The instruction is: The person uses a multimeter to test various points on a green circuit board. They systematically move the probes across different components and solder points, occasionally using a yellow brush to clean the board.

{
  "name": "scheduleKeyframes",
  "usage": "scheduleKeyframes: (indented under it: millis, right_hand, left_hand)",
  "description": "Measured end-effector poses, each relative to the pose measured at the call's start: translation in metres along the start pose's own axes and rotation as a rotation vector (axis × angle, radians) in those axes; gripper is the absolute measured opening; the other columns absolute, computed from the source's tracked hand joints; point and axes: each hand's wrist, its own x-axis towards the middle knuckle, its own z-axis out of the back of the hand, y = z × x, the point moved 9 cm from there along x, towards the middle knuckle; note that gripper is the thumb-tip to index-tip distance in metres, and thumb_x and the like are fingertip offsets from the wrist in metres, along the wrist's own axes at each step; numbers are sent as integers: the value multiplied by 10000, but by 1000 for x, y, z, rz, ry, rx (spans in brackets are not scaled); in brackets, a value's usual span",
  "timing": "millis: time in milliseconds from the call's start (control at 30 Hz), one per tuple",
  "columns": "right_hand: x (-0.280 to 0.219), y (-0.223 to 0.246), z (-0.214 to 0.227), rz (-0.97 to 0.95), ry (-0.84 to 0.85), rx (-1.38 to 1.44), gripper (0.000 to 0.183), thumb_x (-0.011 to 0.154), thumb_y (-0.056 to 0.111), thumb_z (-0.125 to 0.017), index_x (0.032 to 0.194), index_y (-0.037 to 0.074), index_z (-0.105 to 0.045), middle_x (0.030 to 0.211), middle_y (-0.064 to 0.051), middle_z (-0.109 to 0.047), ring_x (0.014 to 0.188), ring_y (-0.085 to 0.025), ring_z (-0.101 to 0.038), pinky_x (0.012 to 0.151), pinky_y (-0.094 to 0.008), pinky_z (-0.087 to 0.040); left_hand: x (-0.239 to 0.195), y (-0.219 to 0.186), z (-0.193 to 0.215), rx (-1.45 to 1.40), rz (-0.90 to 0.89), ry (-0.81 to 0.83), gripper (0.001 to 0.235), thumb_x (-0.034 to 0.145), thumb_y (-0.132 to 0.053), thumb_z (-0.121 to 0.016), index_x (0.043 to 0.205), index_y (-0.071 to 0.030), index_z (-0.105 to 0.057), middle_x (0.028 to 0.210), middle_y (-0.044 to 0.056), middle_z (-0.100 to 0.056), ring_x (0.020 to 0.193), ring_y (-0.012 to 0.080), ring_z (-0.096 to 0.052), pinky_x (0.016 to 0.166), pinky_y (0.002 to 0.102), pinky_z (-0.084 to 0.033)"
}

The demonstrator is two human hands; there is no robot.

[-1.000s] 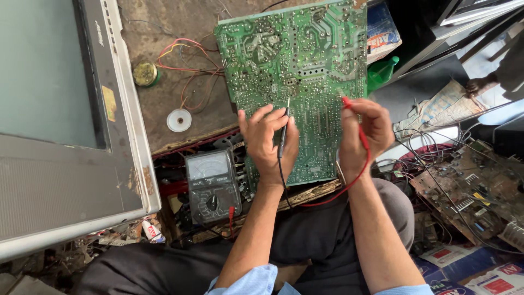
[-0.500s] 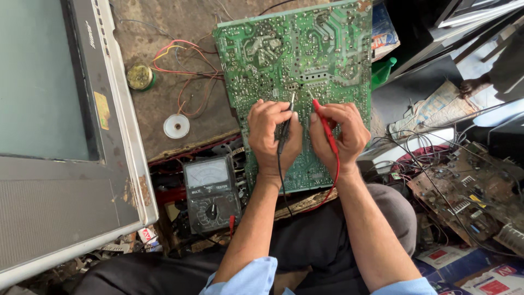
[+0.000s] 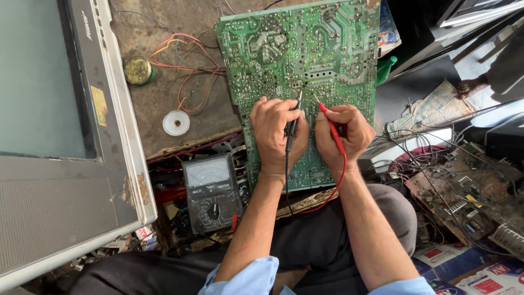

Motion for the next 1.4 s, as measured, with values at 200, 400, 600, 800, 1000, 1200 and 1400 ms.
scheduleKeyframes:
  millis: [200,400,600,800,1000,1200,1400]
  right_hand:
    - [0,-5,1,-13,-12,15,195,890,-62,-786,876,21,-610,905,-88,-727,710,-79,-626,646,-234,-498]
    - [1,-10,-2,-45,-23,23,177,911,-46,-795,884,17,-631,918,-85,-739,716,-64,-624,650,-227,-508]
    - [2,-7,-4,-27,4,47,156,923,-46,-786,910,16,-644,925,-82,-741,734,-59,-638,656,-224,-515]
    - [2,-9,-5,-34,11,36,161,922,-49,-790,909,19,-645,936,-82,-746,735,-56,-637,657,-221,-513]
    - [2,-8,-6,-43,16,27,159,909,-57,-792,901,14,-650,932,-81,-749,730,-49,-628,648,-219,-504]
    - [4,-5,-7,-39,18,26,160,894,-72,-788,887,6,-649,915,-83,-746,690,-42,-599,609,-213,-475]
    - [4,-6,-7,-38,16,14,152,879,-83,-777,871,-3,-648,901,-96,-744,681,-48,-594,608,-219,-472]
  left_hand:
    - [-1,-2,-2,22,-19,1,217,814,-23,-785,922,-112,-621,1053,45,-724,1064,269,-664,1146,511,-424]
    - [1,-1,-3,30,-28,4,214,803,-23,-790,911,-113,-629,1052,43,-731,1064,265,-663,1139,511,-425]
    - [-1,-2,-3,37,-28,0,216,800,-24,-792,905,-114,-626,1052,42,-734,1073,268,-662,1142,513,-421]
    - [-2,0,-4,46,-23,4,214,802,-24,-792,900,-113,-624,1052,37,-735,1076,267,-664,1148,512,-421]
    - [-2,0,-4,52,-25,7,212,805,-27,-795,897,-111,-623,1055,35,-735,1080,264,-663,1153,513,-420]
    - [-2,-1,-3,45,-32,-1,201,813,-28,-785,893,-108,-618,1061,34,-729,1079,268,-660,1151,515,-427]
    - [-1,0,-3,43,-37,-18,194,814,-38,-781,896,-113,-623,1064,31,-726,1084,274,-658,1150,515,-428]
